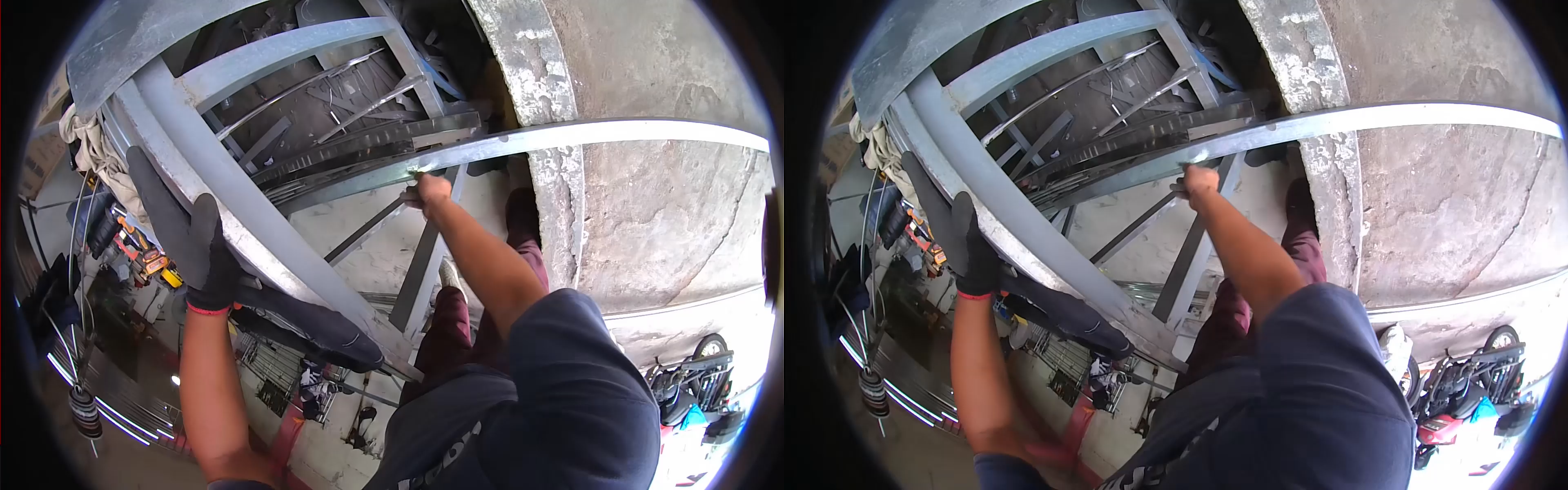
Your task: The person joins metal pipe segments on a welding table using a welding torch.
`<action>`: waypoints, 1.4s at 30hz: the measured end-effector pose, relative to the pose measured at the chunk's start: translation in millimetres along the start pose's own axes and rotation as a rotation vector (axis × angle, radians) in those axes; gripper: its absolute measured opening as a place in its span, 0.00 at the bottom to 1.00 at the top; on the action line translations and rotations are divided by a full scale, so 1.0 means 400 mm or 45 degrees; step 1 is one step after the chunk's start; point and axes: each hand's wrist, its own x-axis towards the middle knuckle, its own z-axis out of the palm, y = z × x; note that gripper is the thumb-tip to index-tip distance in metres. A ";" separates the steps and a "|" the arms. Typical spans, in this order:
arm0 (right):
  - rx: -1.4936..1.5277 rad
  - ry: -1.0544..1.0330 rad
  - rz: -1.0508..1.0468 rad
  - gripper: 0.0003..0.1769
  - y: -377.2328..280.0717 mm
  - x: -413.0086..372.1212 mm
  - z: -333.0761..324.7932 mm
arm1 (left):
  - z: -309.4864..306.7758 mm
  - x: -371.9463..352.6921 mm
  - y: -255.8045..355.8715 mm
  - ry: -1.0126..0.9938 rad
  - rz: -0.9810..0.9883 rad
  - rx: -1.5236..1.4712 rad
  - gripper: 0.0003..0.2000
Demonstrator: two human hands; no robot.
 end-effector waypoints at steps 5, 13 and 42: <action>-1.251 0.235 -2.148 0.14 -0.435 -0.309 -0.480 | 0.006 0.001 0.014 0.005 -0.098 -0.025 0.47; -2.914 1.124 -0.624 0.63 -1.179 -0.491 -1.173 | -0.029 -0.026 -0.033 -0.048 -0.180 -0.029 0.39; -3.089 -0.311 -1.282 0.23 -0.281 -0.158 -0.097 | -0.031 0.002 -0.037 -0.108 0.113 0.179 0.33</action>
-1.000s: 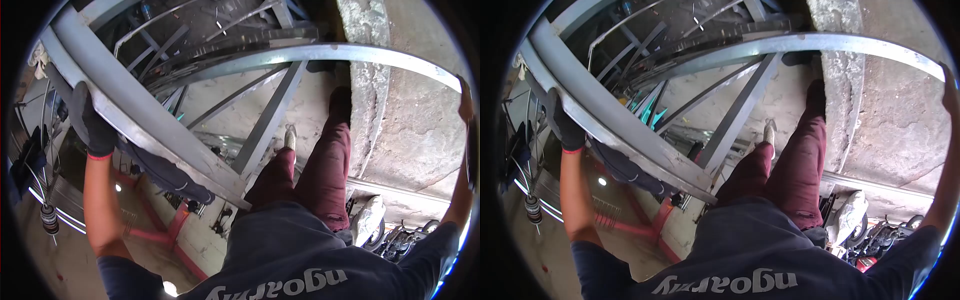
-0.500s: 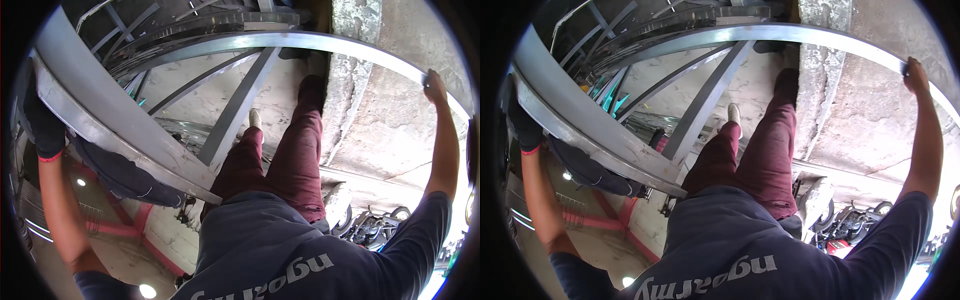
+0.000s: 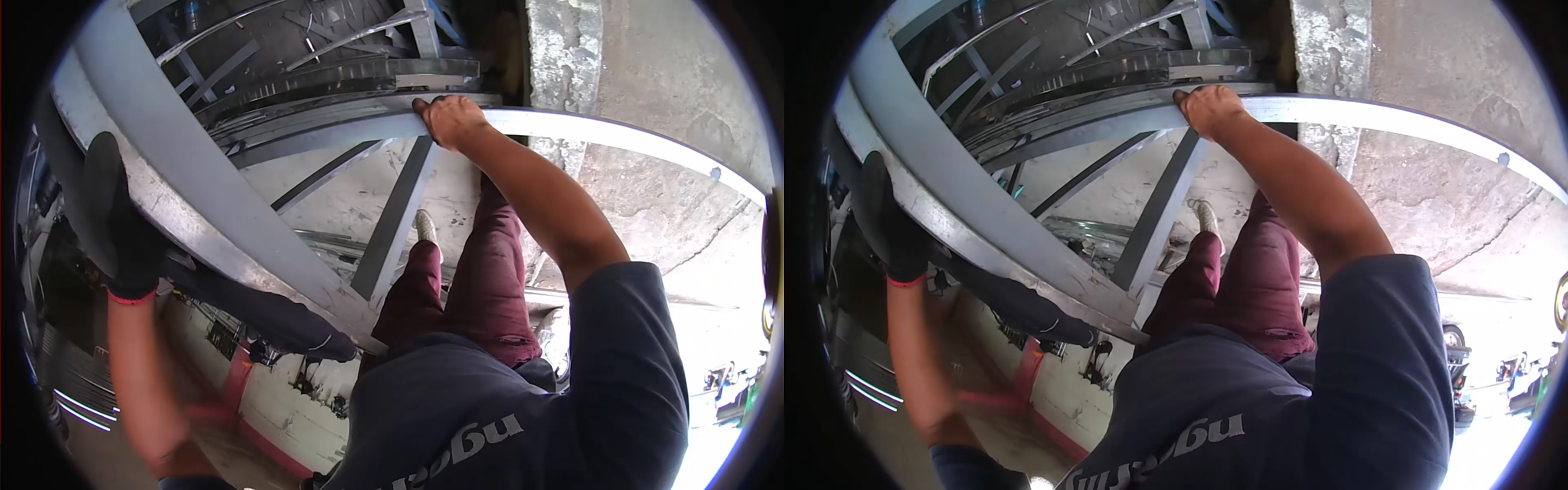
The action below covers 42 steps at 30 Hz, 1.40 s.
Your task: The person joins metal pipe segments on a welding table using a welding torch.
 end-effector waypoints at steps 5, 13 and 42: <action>0.138 0.102 0.058 0.18 -0.079 0.256 0.086 | -0.134 -0.124 -0.159 -0.050 0.382 0.512 0.27; 0.255 0.191 0.038 0.18 -0.270 0.570 0.180 | -0.204 -0.164 -0.129 -0.137 0.325 0.629 0.28; -0.294 0.214 1.179 0.21 0.784 -0.882 0.271 | 0.032 0.006 0.043 0.160 -0.155 -0.203 0.41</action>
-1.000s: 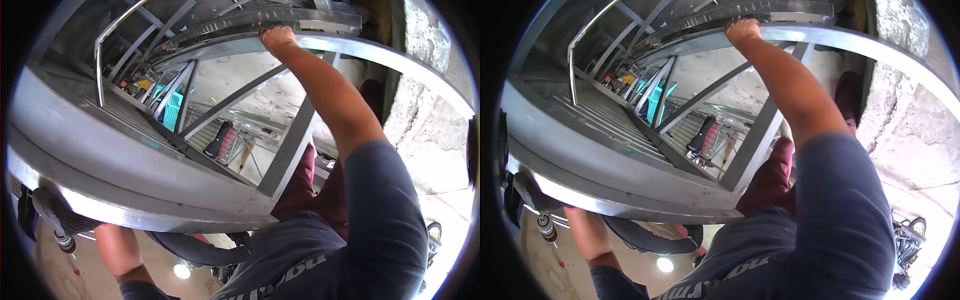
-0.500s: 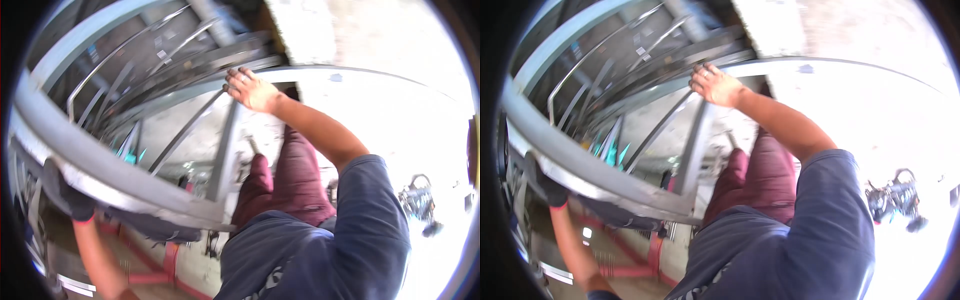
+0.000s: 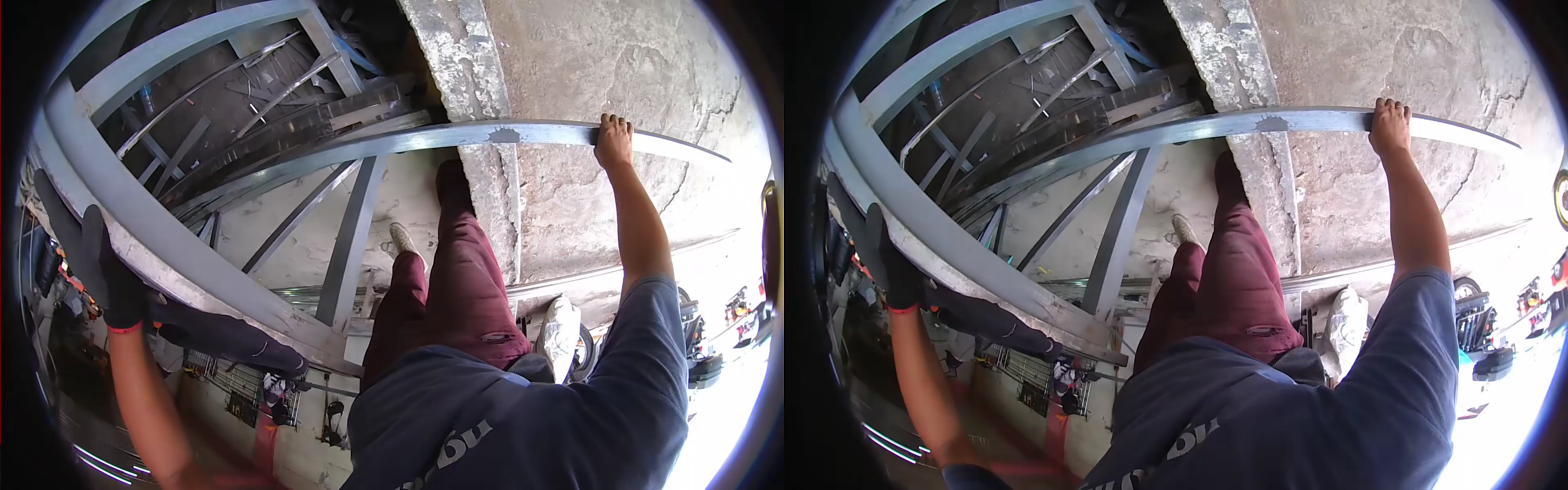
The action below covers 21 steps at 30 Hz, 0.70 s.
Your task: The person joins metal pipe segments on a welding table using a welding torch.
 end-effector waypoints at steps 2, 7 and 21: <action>-0.022 -0.026 0.017 0.20 -0.051 -0.013 -0.030 | 0.000 0.000 -0.006 -0.004 -0.081 -0.075 0.40; 0.000 0.002 -0.117 0.21 -0.229 0.009 -0.091 | 0.006 -0.001 -0.001 0.028 -0.139 -0.094 0.40; 0.343 -0.056 -0.923 0.20 -1.323 -0.017 -0.332 | 0.005 0.004 -0.006 0.029 0.010 -0.020 0.41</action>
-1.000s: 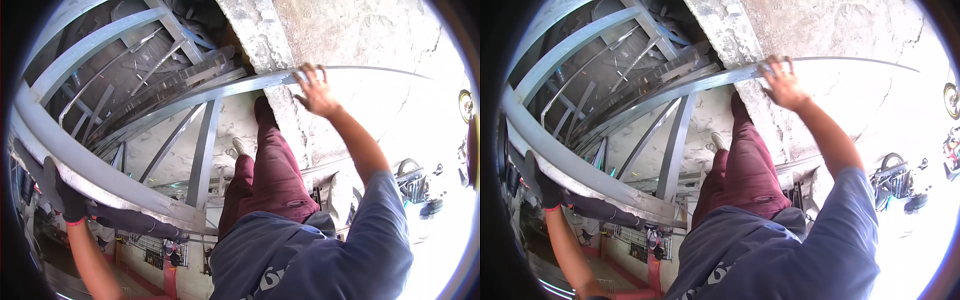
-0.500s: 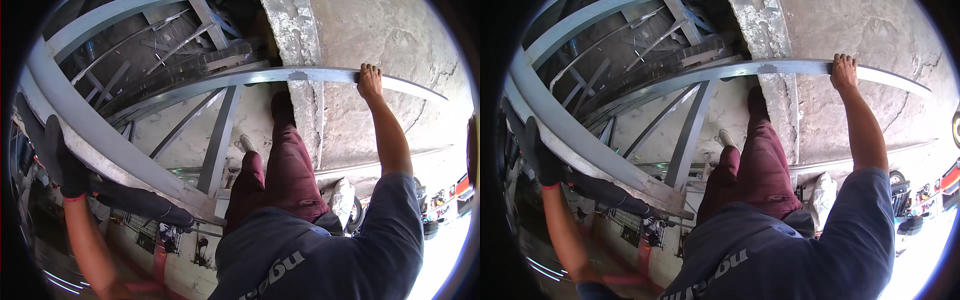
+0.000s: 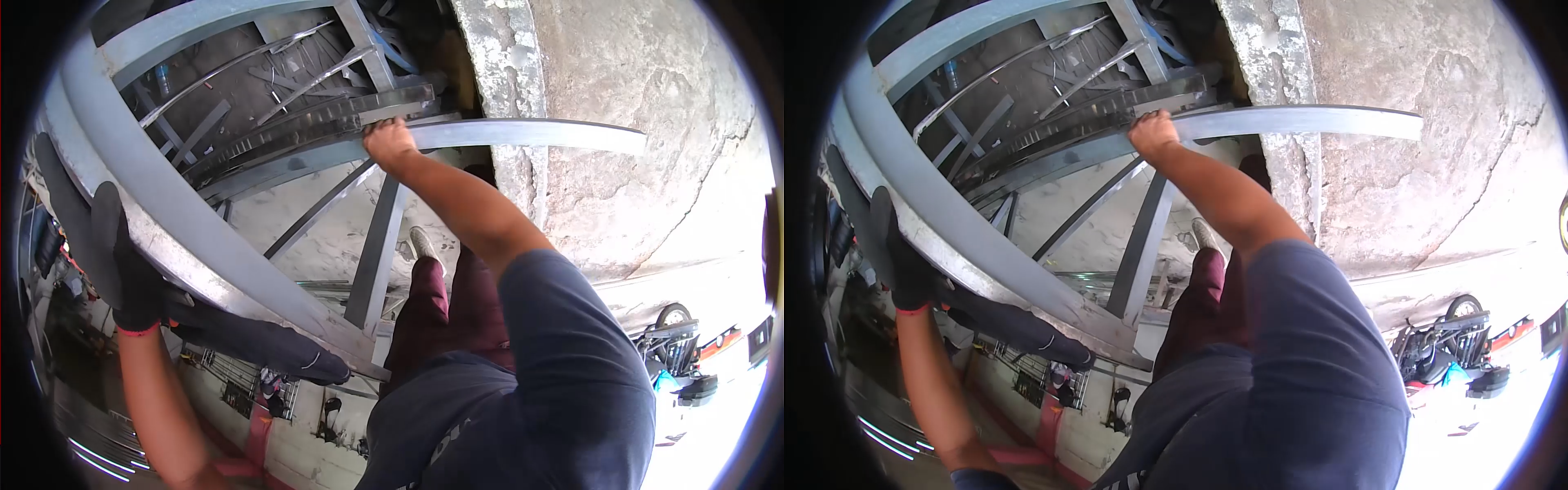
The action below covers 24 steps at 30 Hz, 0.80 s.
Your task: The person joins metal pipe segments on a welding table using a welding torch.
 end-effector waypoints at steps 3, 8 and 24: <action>0.049 -0.100 -0.006 0.23 -0.101 0.127 0.034 | 0.000 -0.006 -0.007 -0.008 -0.033 -0.021 0.41; 0.092 -0.138 -0.084 0.29 -0.102 0.174 0.118 | 0.005 -0.006 0.007 -0.013 -0.074 -0.033 0.40; -0.180 -0.118 0.148 0.24 0.292 -0.133 0.064 | -0.005 0.007 -0.016 -0.003 0.043 -0.022 0.45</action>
